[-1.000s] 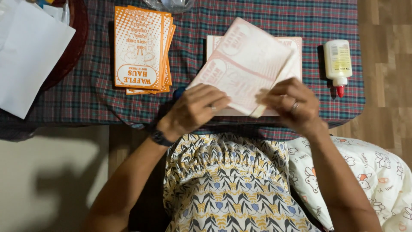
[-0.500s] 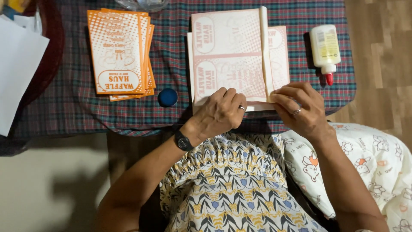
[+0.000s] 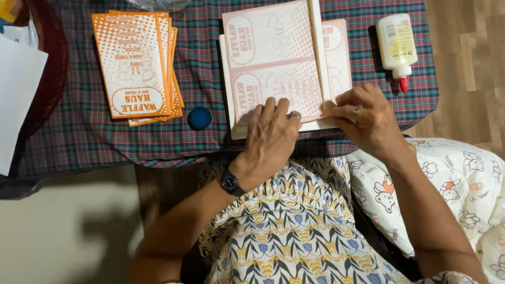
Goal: The person prepares paper packages by hand, applying adhesive to paper sheets and folding them along creases.
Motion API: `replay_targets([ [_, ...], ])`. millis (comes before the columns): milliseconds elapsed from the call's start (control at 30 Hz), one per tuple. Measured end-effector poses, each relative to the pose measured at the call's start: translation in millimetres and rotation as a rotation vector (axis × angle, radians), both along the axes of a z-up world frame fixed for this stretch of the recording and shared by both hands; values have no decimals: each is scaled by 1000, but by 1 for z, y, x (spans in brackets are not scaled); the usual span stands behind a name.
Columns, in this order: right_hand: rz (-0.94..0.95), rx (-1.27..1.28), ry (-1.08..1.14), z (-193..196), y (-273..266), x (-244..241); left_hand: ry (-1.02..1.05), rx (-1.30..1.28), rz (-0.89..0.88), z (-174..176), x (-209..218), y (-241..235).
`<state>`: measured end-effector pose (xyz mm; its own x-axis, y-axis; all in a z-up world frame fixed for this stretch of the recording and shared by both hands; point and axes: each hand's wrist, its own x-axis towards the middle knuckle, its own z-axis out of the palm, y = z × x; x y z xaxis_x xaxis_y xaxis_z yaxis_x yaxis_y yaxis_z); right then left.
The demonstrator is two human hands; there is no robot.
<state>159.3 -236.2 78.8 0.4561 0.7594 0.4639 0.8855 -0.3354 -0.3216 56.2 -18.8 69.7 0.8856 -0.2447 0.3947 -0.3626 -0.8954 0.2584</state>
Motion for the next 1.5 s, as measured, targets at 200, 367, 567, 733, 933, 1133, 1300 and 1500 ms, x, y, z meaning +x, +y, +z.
replay_targets([
  [200,-55,-110,123,-2,-1,5,202,-135,121,22,9,-23],
  [367,-20,1,186,-3,2,7,-110,-196,49,-29,22,-32],
  [567,-32,101,384,17,6,-5,-166,-178,-7,-38,37,-19],
  [733,-89,172,398,2,-5,-2,-80,-246,-39,-33,41,-15],
  [933,-130,189,421,-22,-9,3,19,-354,-58,-38,47,-13],
  [1133,-139,173,469,-19,-4,5,45,-396,-44,-32,48,-11],
  [1300,-146,174,504,-19,-3,5,53,-392,-39,-28,46,-11],
  [1500,-134,155,544,-11,-2,6,67,-390,-35,-22,46,-11],
])
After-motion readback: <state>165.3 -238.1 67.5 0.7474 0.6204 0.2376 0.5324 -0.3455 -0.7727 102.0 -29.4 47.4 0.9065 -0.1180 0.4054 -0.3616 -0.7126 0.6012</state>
